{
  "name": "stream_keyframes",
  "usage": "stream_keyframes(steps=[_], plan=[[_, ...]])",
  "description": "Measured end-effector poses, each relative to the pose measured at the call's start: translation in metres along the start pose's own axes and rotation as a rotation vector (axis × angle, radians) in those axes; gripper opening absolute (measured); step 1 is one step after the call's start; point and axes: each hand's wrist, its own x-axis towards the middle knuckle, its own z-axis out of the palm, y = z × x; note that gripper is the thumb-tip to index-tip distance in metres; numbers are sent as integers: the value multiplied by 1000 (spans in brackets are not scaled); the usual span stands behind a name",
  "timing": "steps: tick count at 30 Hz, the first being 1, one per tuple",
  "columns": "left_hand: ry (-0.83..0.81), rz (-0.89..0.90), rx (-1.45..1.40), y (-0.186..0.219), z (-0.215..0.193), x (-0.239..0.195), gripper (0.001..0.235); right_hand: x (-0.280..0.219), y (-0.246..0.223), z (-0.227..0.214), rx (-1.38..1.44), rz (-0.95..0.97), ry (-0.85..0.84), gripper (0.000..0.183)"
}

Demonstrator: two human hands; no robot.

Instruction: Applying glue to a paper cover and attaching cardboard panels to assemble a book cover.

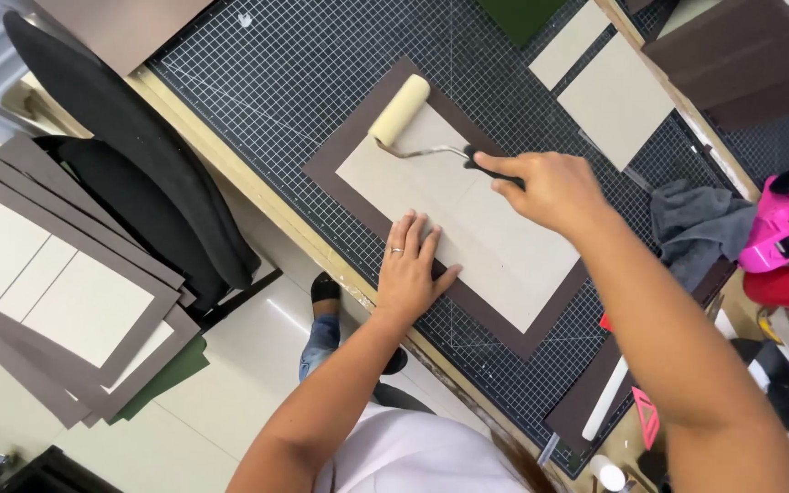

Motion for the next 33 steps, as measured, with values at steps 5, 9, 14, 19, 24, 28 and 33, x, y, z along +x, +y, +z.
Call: stream_keyframes(steps=[5, 9, 14, 19, 24, 28, 33], plan=[[18, 3, -4, 0, 6, 1, 71, -14, 11, -15, -71, 52, -94, 39], [13, 5, 20, -1, 4, 1, 71, -3, 15, 20, -24, -31, 57, 38], [22, -2, 15, -1, 5, 1, 73, -90, 68, 19, -123, 110, -113, 43], [225, 174, -8, -4, 3, 2, 67, -178, 149, 54, -290, 258, -280, 52], [223, 188, 6, -2, 0, 4, 66, -130, 127, 63, -300, 136, -155, 49], [245, 214, 6, 0, -4, 1, 65, -108, 123, 85, -140, -48, 91, 46], [230, 197, 34, -1, 1, 0, 68, -207, 190, 97, -197, 71, 4, 45]])
